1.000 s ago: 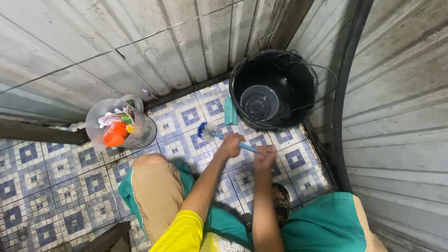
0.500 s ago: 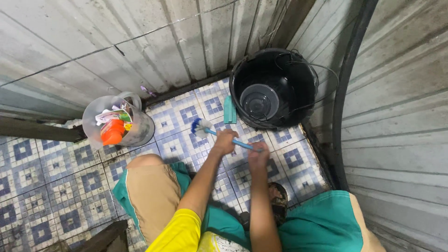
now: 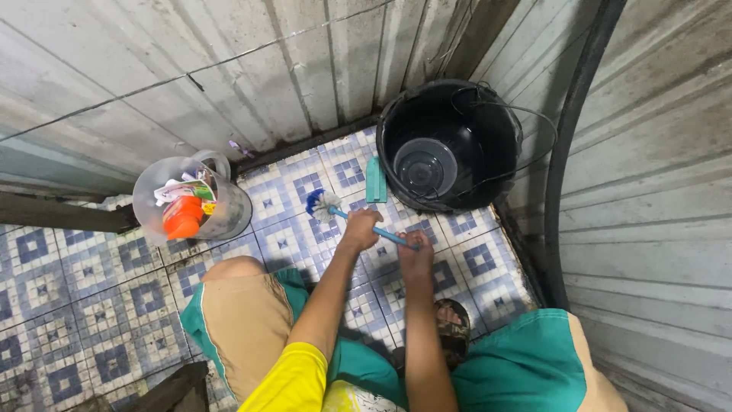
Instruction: The person sits cross-legged on a tiled floor and uses a small blue brush to scrub the surface. They repeatedly scrub the same area in front of them, occasionally shifting their position slightly.
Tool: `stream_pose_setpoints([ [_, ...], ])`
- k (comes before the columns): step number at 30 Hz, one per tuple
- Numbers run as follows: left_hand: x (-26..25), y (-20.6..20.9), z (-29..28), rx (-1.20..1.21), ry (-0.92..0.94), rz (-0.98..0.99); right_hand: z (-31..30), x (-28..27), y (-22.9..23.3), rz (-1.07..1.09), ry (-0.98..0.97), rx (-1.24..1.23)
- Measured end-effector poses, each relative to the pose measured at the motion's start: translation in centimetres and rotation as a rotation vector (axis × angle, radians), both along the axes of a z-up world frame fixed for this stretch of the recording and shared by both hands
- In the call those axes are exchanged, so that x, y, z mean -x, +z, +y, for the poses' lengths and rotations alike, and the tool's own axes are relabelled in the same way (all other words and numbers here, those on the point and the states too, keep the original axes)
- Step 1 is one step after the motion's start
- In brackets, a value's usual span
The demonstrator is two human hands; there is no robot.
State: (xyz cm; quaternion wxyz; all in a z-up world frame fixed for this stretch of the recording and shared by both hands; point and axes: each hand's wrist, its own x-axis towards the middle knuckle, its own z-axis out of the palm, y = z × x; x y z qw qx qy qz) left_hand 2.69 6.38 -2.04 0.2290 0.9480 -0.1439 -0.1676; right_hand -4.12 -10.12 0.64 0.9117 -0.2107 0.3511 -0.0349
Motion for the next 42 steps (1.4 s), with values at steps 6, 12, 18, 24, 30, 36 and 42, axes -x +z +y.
stream_pose_setpoints([
  [6, 2.3, 4.4, -5.6, 0.143, -0.120, 0.026, -6.4, -1.8, 3.4, -0.165, -0.087, 0.097],
  [12, 0.5, -1.7, -1.3, 0.178, 0.002, -0.049, -1.6, -1.3, -3.8, -0.161, -0.124, 0.017],
  [18, 0.4, 0.0, -4.3, 0.295, -0.108, -0.163, -5.1, -2.8, 2.2, -0.238, -0.104, 0.107],
  [24, 0.3, 0.4, -1.2, 0.126, 0.006, -0.005, -0.8, -2.7, -1.0, -0.159, -0.117, 0.117],
  [30, 0.2, 2.6, 2.7, -0.003, 0.032, 0.045, 2.6, -1.5, 0.7, -0.157, -0.051, -0.014],
  [36, 1.8, 4.1, -2.7, 0.149, -0.087, -0.193, -3.4, -2.8, 8.1, -0.255, -0.021, 0.095],
  [42, 0.4, 1.1, 3.7, 0.001, 0.037, -0.066, 2.5, -2.1, -0.4, -0.272, 0.087, -0.142],
])
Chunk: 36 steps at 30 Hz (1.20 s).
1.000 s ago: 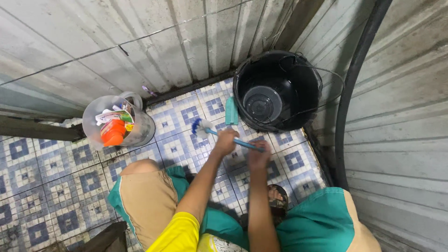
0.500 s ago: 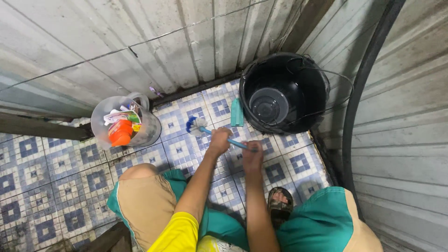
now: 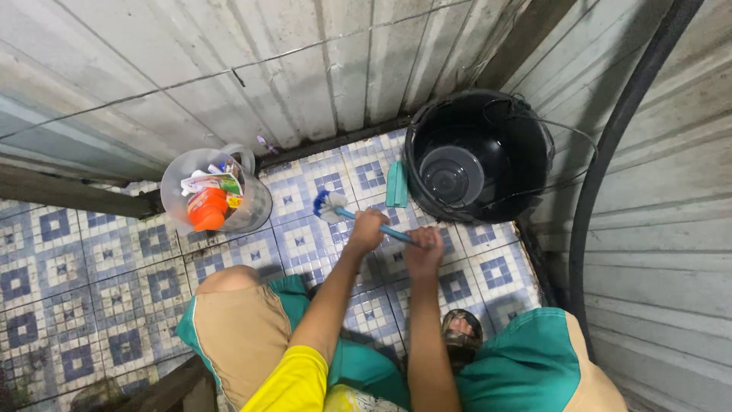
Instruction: The person sits cross-legged on a tiled floor and uses a small blue brush to scrub the surface. They repeatedly scrub the same area in front of them, occasionally shifting their position slightly.
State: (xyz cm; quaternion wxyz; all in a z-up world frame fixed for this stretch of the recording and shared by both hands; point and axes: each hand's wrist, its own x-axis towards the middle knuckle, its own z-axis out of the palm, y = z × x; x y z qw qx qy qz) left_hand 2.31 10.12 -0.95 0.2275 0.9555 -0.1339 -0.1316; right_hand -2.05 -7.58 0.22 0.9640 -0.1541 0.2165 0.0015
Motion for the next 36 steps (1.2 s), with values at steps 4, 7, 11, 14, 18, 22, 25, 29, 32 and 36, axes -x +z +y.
stream_pose_setpoints([
  [4, 0.8, 0.4, -1.6, -0.009, -0.008, -0.061, -2.3, -0.2, 2.8, -0.105, 0.093, 0.140],
  [7, 1.1, -0.4, -4.9, 0.092, -0.049, -0.217, -5.4, -0.6, 4.9, -0.238, 0.084, 0.097],
  [11, 0.7, -3.0, -3.8, 0.083, -0.062, -0.276, -4.8, -1.2, 0.1, -0.328, 0.071, 0.029],
  [14, 0.2, -2.5, 0.9, 0.027, -0.007, -0.183, 0.0, -0.3, 0.4, -0.247, 0.131, 0.038],
  [18, -0.2, -0.7, 2.0, -0.129, -0.046, -0.113, 0.6, 0.9, 5.5, -0.118, 0.227, 0.103],
  [22, 1.3, -0.2, -1.2, -0.021, -0.054, -0.151, -2.5, -0.9, 5.5, -0.170, 0.226, 0.124],
  [25, 1.3, -1.2, 0.4, 0.032, 0.018, -0.247, -0.5, -0.8, 4.4, -0.159, 0.192, 0.131],
  [29, 0.7, 1.2, 5.7, -0.084, 0.093, -0.067, 5.5, -0.3, 4.2, -0.117, 0.224, 0.080],
  [32, 1.0, 2.0, 4.7, -0.073, 0.119, -0.049, 4.1, -0.4, 4.7, -0.113, 0.255, 0.145],
  [36, 2.1, 3.2, -0.1, 0.011, 0.073, -0.084, -1.6, -1.7, 4.7, -0.134, 0.190, 0.178],
])
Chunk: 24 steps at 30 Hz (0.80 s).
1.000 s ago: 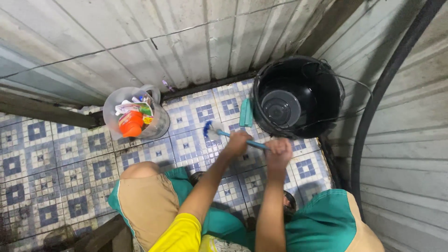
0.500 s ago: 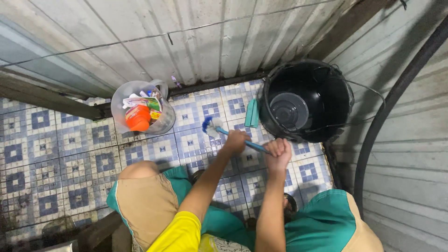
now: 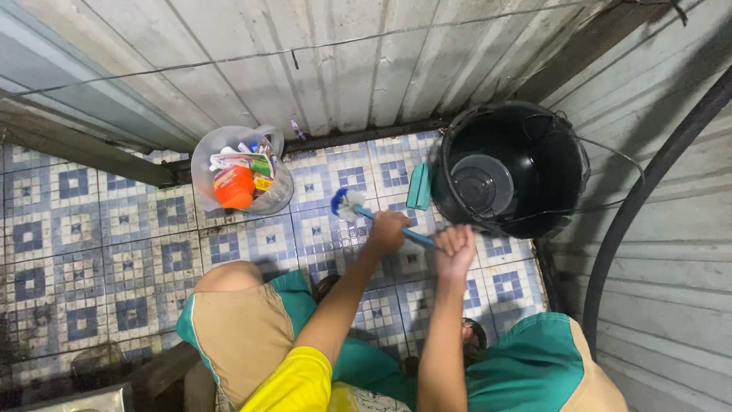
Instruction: The person sits cross-legged on a tiled floor and uses a small blue brush to scrub the surface. They repeatedly scrub the same area in front of them, occasionally shifting their position slightly.
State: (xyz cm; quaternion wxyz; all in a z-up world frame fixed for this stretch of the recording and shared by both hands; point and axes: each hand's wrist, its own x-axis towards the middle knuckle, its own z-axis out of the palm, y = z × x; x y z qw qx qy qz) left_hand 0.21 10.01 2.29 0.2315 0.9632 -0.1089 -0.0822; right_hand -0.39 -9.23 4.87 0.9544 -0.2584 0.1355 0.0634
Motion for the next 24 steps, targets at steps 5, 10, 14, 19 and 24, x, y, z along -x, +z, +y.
stream_pose_setpoints([
  [5, -1.2, -0.3, 3.2, 0.008, 0.025, 0.036, 4.0, 1.0, -1.0, -0.032, -0.014, -0.006],
  [10, -2.3, -2.0, 4.9, -0.095, -0.002, 0.050, 6.2, 1.1, -1.2, 0.012, 0.056, -0.138],
  [14, -1.7, -1.3, 0.4, 0.030, 0.014, 0.114, 1.8, 0.7, 0.8, 0.096, -0.078, -0.016],
  [19, -1.0, -1.5, 0.2, 0.026, -0.025, 0.113, 2.3, 1.5, -0.8, 0.109, -0.190, -0.023],
  [24, -1.8, -3.8, 2.8, -0.113, -0.034, 0.111, 4.8, 2.6, -1.0, 0.308, -0.089, 0.074],
])
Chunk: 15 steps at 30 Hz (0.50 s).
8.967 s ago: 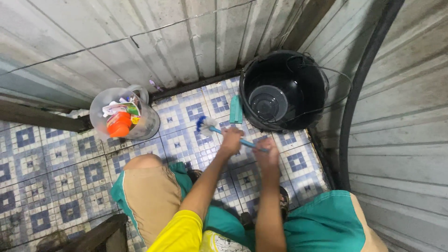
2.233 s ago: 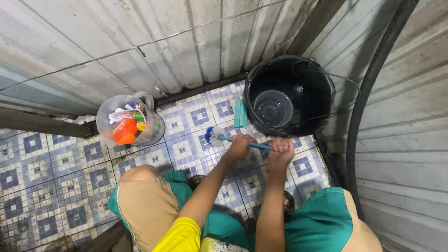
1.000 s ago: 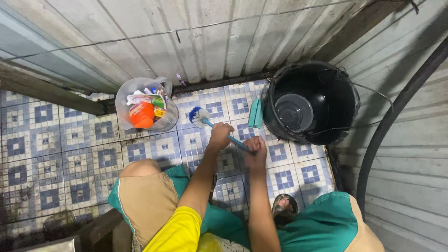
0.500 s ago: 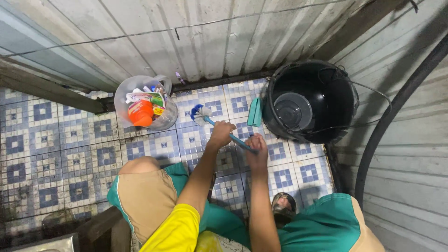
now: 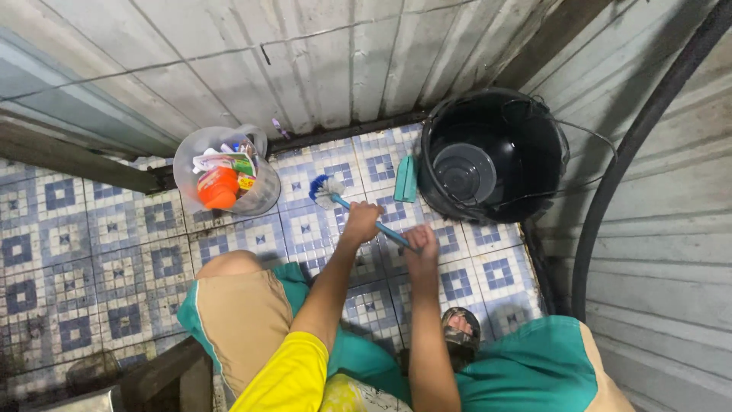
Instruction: The person sits cross-legged on a tiled floor and uses a small blue brush to scrub the surface. They repeatedly scrub the same area in front of them, occasionally shifting their position slightly.
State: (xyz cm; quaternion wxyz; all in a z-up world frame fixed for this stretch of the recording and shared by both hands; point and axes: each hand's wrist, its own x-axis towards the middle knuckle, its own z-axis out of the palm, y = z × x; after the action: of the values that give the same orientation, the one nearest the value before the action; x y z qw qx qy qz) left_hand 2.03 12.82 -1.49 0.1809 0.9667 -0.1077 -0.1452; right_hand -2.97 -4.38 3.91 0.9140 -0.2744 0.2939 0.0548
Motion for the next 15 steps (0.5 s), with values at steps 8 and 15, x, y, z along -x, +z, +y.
stream_pose_setpoints([
  [8, 1.3, 2.5, -7.7, 0.133, -0.115, 0.054, -10.3, 1.0, -4.0, -0.220, -0.193, -0.163],
  [15, -0.1, -0.6, -5.5, 0.082, -0.081, 0.053, -6.5, 1.3, -1.8, -0.114, -0.094, -0.106],
])
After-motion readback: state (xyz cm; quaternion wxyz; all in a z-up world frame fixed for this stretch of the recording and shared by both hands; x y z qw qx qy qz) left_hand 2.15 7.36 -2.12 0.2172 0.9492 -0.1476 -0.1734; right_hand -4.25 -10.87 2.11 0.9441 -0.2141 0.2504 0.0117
